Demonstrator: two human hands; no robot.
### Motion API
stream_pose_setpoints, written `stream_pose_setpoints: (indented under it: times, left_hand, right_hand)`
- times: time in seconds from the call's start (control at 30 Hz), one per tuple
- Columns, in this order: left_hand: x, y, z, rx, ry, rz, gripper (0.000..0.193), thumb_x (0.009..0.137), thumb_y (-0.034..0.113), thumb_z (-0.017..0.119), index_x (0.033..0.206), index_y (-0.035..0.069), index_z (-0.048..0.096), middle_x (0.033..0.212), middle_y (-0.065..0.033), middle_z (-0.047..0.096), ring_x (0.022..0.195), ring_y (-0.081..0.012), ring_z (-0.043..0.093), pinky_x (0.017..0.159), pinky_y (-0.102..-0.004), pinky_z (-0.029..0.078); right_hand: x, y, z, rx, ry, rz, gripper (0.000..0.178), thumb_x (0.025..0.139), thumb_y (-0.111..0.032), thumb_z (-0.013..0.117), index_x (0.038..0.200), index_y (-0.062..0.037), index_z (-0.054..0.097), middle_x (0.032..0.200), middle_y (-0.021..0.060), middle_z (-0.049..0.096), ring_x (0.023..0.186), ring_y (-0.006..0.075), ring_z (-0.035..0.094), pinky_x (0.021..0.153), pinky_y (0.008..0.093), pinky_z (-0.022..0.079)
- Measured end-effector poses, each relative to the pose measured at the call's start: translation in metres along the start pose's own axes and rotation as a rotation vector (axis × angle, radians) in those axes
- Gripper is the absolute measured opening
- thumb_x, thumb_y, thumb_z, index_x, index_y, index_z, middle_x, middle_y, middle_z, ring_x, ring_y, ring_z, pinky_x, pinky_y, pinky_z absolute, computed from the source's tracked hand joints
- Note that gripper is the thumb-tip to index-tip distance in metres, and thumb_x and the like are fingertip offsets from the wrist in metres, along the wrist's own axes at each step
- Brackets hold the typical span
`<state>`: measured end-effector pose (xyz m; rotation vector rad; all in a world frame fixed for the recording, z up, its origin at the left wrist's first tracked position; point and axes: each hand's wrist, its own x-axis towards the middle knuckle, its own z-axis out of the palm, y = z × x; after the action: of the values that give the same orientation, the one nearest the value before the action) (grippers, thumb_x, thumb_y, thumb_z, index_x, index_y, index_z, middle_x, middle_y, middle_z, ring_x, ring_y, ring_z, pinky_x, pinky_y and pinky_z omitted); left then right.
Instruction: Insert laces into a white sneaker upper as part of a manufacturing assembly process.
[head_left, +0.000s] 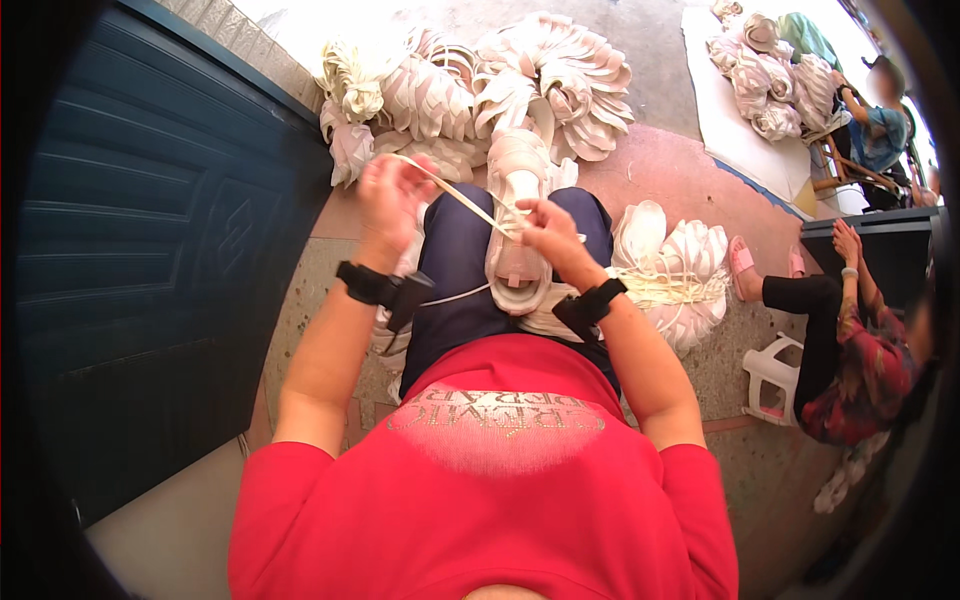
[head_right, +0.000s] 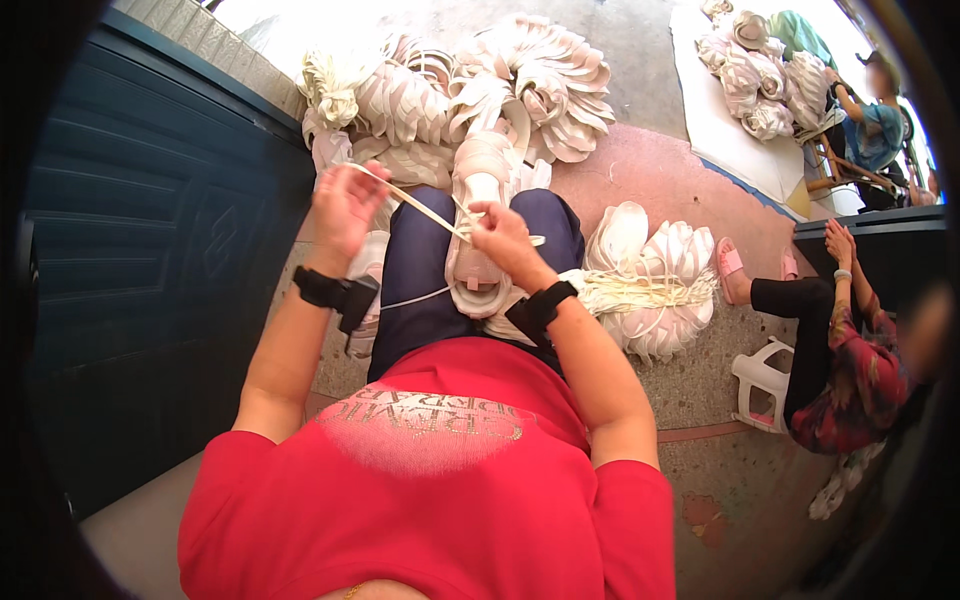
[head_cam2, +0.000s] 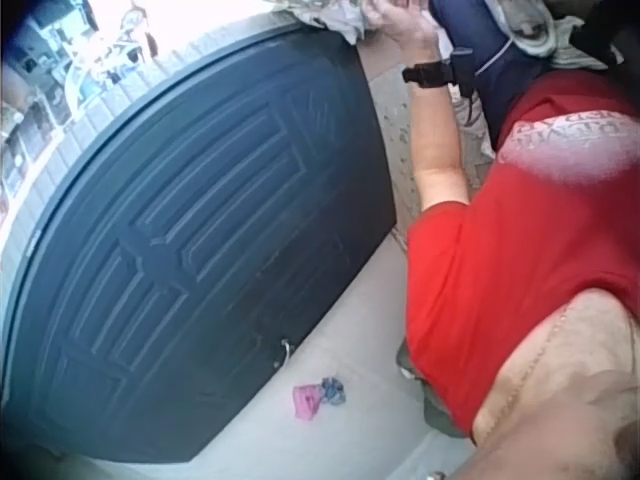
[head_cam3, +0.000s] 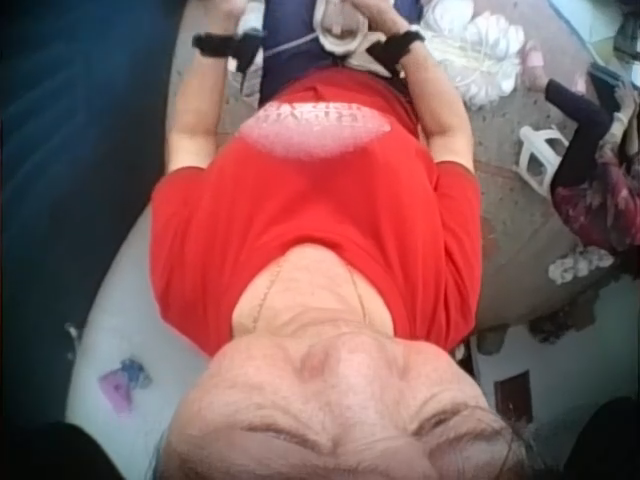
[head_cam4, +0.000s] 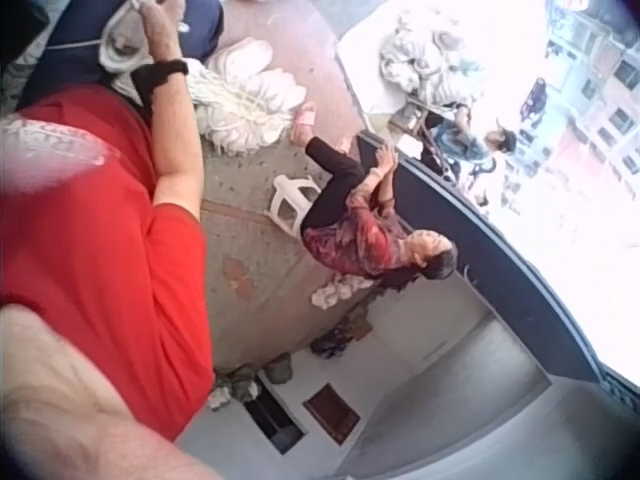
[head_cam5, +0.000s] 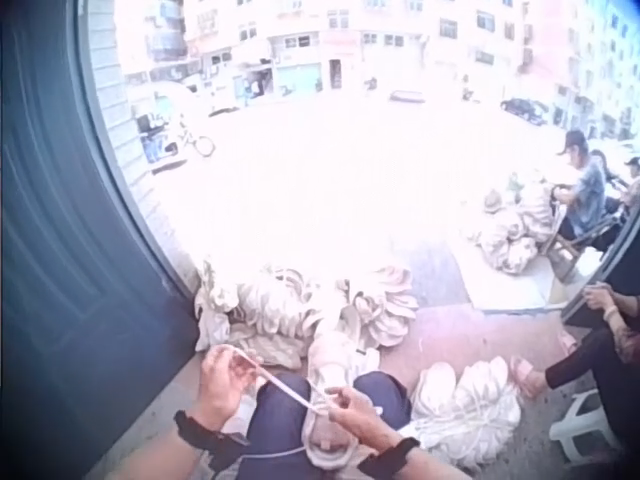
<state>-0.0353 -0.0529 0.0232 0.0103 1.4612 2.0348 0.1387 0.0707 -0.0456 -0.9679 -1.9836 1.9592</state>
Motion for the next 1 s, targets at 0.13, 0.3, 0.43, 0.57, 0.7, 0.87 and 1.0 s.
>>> stream_pose_setpoints:
  times: [0.13, 0.3, 0.43, 0.57, 0.7, 0.87, 1.0]
  left_hand:
    - [0.050, 0.067, -0.091, -0.187, -0.049, 0.164, 0.015, 0.089, 0.012, 0.043, 0.074, 0.009, 0.046, 0.060, -0.0004, 0.046, 0.051, -0.0109, 0.045, 0.049, -0.0243, 0.038]
    - [0.049, 0.129, -0.139, -0.038, 0.140, 0.217, 0.013, 0.086, 0.009, 0.049, 0.073, 0.009, 0.046, 0.055, 0.0026, 0.038, 0.045, -0.0068, 0.034, 0.041, -0.0221, 0.028]
    - [0.056, 0.122, -0.140, 0.087, 0.135, 0.222, 0.010, 0.084, 0.012, 0.055, 0.078, 0.009, 0.049, 0.054, 0.0038, 0.037, 0.043, -0.0042, 0.033, 0.036, -0.0190, 0.025]
    - [0.048, 0.054, -0.115, 0.613, 0.106, 0.202, 0.016, 0.087, 0.020, 0.052, 0.092, 0.005, 0.054, 0.059, 0.0063, 0.042, 0.046, -0.0016, 0.035, 0.038, -0.0181, 0.028]
    - [0.015, -0.023, -0.068, 0.844, -0.310, 0.014, 0.022, 0.083, 0.010, 0.050, 0.102, 0.000, 0.054, 0.070, 0.0003, 0.052, 0.059, -0.0055, 0.048, 0.051, -0.0181, 0.040]
    - [-0.028, -0.060, -0.033, 0.869, -0.544, -0.102, 0.014, 0.083, 0.010, 0.051, 0.091, -0.001, 0.057, 0.068, -0.0019, 0.055, 0.055, -0.0060, 0.050, 0.052, -0.0193, 0.042]
    - [-0.040, -0.057, -0.016, 0.854, -0.549, -0.211, 0.010, 0.085, 0.010, 0.050, 0.087, 0.002, 0.057, 0.066, -0.0019, 0.054, 0.054, -0.0051, 0.049, 0.050, -0.0185, 0.041]
  right_hand:
    - [-0.008, -0.041, -0.063, 0.760, 0.005, -0.070, 0.035, 0.076, -0.006, 0.048, 0.110, -0.0011, 0.049, 0.070, -0.0001, 0.049, 0.068, 0.0104, 0.048, 0.075, 0.0275, 0.041]
    - [-0.043, -0.078, -0.191, 0.854, 0.197, -0.417, 0.028, 0.090, -0.020, 0.043, 0.112, -0.0015, 0.045, 0.059, -0.0051, 0.027, 0.055, 0.0061, 0.033, 0.058, 0.0223, 0.036]
    - [-0.079, -0.106, -0.227, 0.746, 0.495, -0.457, 0.030, 0.092, -0.027, 0.039, 0.107, -0.0017, 0.046, 0.057, -0.0058, 0.023, 0.045, 0.0036, 0.022, 0.040, 0.0176, 0.023]
    - [-0.055, -0.080, -0.175, 0.297, 0.755, -0.077, 0.041, 0.092, -0.040, 0.037, 0.098, -0.0026, 0.053, 0.056, -0.0057, 0.038, 0.039, 0.0009, 0.027, 0.032, 0.0165, 0.021]
    - [-0.034, 0.001, -0.120, 0.101, 0.281, 0.345, 0.038, 0.087, -0.041, 0.045, 0.084, -0.0046, 0.057, 0.056, 0.0011, 0.052, 0.038, 0.0051, 0.035, 0.033, 0.0204, 0.028]
    - [-0.030, 0.016, -0.046, -0.225, 0.034, 0.048, 0.023, 0.075, -0.020, 0.061, 0.086, -0.0007, 0.059, 0.063, 0.0039, 0.054, 0.055, 0.0111, 0.048, 0.052, 0.0241, 0.040]
    - [-0.012, -0.001, -0.018, -0.647, -0.010, -0.365, 0.029, 0.069, -0.007, 0.055, 0.097, -0.0030, 0.056, 0.075, 0.0147, 0.059, 0.071, 0.0285, 0.059, 0.063, 0.0361, 0.046]
